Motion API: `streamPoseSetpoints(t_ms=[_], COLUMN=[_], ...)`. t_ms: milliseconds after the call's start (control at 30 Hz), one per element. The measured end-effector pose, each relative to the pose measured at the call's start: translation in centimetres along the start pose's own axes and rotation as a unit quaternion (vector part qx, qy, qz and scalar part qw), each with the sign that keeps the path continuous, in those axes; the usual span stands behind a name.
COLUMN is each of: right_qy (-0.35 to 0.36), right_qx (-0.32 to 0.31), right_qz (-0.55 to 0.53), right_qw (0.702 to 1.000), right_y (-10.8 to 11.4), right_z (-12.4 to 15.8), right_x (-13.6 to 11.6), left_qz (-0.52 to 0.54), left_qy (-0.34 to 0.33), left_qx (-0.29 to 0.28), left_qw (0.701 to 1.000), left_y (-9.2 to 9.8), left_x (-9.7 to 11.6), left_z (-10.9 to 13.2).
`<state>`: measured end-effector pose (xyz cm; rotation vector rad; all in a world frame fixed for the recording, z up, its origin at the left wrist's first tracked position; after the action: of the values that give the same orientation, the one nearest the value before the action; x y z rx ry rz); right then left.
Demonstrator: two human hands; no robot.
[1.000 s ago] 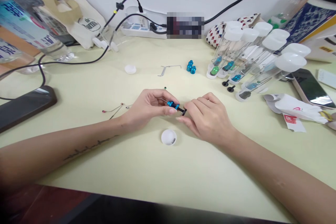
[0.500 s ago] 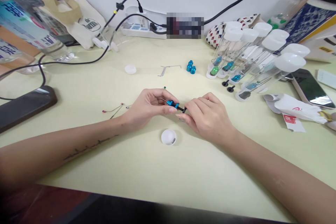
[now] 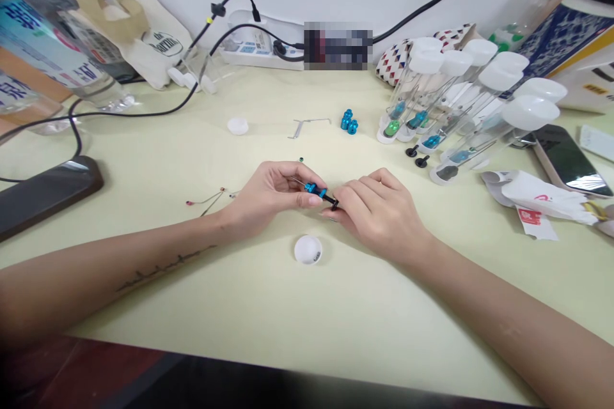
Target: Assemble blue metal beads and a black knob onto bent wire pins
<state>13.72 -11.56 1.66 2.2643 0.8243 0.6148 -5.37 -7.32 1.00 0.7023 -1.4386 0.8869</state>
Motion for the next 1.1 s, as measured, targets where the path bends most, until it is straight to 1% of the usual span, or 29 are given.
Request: streamPoseSetpoints(t_ms=[133,333,500,733,900,1100], right_qy=[-0.006,0.005,0.002,-0.005,-0.01,-0.02], right_qx=[-0.018,-0.01,-0.004,-0.021,-0.013,0.002], right_qz=[-0.007,0.037,0.024,0.004,0.046,0.017], right_qw=[1.0,0.999,1.0,1.0,0.999,1.0], right_y=[0.0,0.08,0.04,0.08,-0.03,0.32], right_z=[-0.07,0.13,0.04,-0.16,0.23,0.02], right_x=[-0.02,-0.16,0.04,0.09,-0.04,-0.19], left_qz=[-0.005,0.0,0.01,-0.008,0.014,0.014], left_qy=[0.0,-0.003,0.003,0.009,0.002,0.001], left_qx=[-0.008,0.002,-0.004,-0.024,-0.006,0.011], left_qw=[1.0,1.0,1.0,1.0,1.0,1.0], left_y=[-0.02,-0.01,-0.01,0.04,-0.02,-0.07], left_x=[0.07,0.08,0.07,0.09,0.09,0.06], left_z=[0.0,-0.03,0.01,0.02,0.03,0.01])
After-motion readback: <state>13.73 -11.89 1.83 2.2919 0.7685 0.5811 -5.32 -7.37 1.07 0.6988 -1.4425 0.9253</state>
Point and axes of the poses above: each hand's wrist, its own z-axis away from the middle knuckle, its own y-axis out of the back of the hand, x = y × z, the point moved 1 cm from there along -z, towards the middle knuckle, and after that the axes turned 5 degrees about x, right-handed, at the moved point
